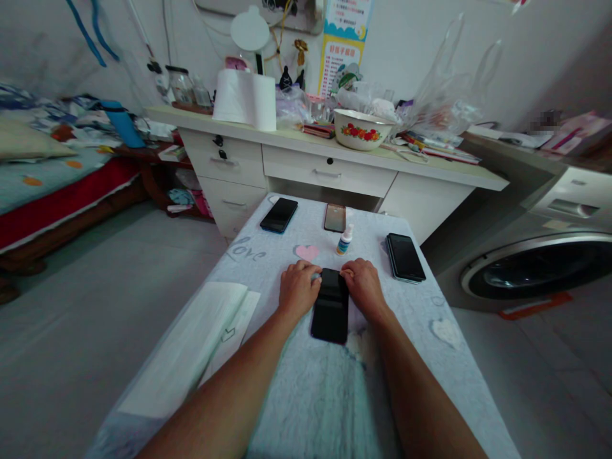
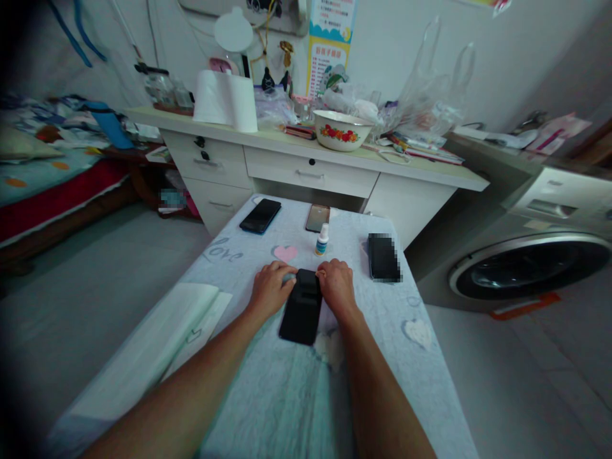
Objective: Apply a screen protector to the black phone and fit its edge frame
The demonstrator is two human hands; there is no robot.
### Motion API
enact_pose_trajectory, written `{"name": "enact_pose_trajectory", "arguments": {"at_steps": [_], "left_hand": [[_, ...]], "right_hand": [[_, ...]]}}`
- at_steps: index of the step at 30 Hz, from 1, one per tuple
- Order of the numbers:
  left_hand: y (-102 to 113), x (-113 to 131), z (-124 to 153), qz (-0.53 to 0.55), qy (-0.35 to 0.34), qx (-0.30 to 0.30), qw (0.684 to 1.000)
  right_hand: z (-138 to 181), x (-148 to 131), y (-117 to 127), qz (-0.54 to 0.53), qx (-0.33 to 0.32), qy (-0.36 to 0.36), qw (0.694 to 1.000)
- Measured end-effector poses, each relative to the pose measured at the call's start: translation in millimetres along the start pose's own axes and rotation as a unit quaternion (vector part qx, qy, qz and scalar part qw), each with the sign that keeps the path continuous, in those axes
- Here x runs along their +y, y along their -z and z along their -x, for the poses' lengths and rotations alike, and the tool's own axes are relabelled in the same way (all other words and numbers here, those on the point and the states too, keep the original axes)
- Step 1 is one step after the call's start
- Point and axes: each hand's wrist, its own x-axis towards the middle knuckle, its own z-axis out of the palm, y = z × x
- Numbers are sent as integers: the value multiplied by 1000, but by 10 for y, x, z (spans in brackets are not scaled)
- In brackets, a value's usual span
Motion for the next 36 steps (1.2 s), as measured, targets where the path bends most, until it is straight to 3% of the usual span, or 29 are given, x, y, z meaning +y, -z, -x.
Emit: {"name": "enact_pose_trajectory", "arguments": {"at_steps": [20, 36], "left_hand": [[13, 6, -2, -16, 12, -7, 1000], [-6, -8, 15, -3, -3, 14, 1000]], "right_hand": [[-217, -360, -102, 9, -31, 94, 995], [-72, -22, 72, 18, -37, 17, 999]]}}
